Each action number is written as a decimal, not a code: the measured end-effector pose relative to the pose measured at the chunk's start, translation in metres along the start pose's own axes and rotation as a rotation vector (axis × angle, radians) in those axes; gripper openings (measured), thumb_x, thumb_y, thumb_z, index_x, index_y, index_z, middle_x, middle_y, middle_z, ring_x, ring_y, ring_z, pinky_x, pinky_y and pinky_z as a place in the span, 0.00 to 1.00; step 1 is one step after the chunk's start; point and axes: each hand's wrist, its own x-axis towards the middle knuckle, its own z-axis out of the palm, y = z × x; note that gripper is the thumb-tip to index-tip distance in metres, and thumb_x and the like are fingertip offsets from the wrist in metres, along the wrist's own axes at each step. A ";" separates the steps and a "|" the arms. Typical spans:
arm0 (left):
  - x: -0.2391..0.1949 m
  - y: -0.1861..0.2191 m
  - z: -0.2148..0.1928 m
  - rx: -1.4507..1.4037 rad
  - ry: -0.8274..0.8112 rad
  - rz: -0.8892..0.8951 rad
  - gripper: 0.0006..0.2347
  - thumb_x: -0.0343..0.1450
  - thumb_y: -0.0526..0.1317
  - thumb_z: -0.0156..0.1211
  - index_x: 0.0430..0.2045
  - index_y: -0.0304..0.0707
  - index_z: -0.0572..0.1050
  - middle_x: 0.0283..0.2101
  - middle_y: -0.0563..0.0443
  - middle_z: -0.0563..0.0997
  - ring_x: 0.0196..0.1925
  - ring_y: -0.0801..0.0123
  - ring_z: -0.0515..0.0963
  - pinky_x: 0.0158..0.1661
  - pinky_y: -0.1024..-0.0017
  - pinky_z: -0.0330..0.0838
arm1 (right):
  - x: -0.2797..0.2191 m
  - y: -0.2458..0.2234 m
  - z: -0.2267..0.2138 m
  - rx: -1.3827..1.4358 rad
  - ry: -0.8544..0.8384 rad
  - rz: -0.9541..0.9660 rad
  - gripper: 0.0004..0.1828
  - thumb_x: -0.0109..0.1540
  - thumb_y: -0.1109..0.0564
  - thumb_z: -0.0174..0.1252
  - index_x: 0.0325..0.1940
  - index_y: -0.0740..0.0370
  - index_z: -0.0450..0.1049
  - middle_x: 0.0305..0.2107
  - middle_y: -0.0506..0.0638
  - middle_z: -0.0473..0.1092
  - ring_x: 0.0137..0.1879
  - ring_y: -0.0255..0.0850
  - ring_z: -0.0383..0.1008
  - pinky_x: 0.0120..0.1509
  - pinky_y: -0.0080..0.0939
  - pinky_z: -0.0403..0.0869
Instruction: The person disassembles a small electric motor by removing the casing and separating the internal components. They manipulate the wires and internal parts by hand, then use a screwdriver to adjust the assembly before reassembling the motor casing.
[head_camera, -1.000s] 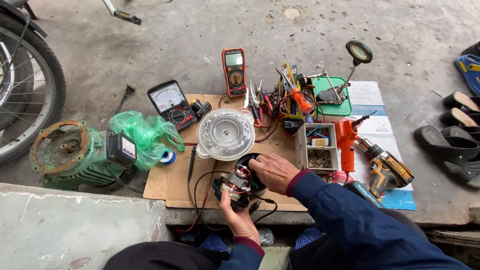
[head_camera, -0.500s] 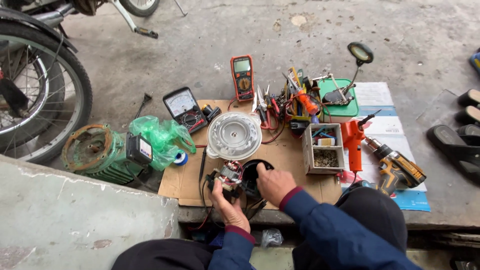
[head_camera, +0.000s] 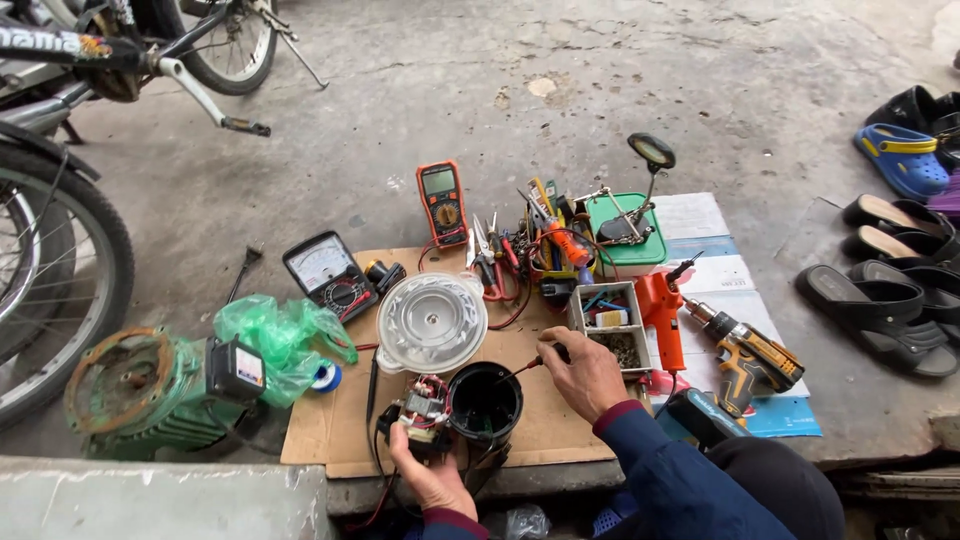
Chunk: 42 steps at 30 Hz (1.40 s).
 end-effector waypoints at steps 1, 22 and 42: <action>-0.004 0.002 0.002 0.002 -0.008 -0.002 0.30 0.73 0.58 0.51 0.68 0.45 0.75 0.62 0.46 0.79 0.59 0.58 0.75 0.55 0.57 0.71 | 0.002 -0.001 -0.003 -0.001 0.008 0.002 0.13 0.70 0.44 0.60 0.52 0.50 0.82 0.46 0.46 0.85 0.47 0.47 0.86 0.49 0.50 0.80; 0.037 -0.023 -0.002 -0.082 0.115 0.064 0.27 0.72 0.59 0.58 0.63 0.49 0.78 0.63 0.49 0.82 0.62 0.58 0.81 0.48 0.55 0.81 | 0.064 0.026 -0.069 -0.196 -0.168 0.147 0.27 0.71 0.38 0.53 0.69 0.48 0.80 0.66 0.53 0.76 0.66 0.52 0.79 0.64 0.63 0.81; -0.010 -0.014 0.016 0.816 -0.110 0.575 0.41 0.55 0.44 0.75 0.71 0.56 0.75 0.59 0.42 0.87 0.57 0.58 0.88 0.57 0.67 0.81 | -0.034 0.012 0.056 0.093 -0.636 0.184 0.30 0.75 0.45 0.42 0.82 0.51 0.57 0.39 0.70 0.79 0.41 0.71 0.78 0.52 0.69 0.72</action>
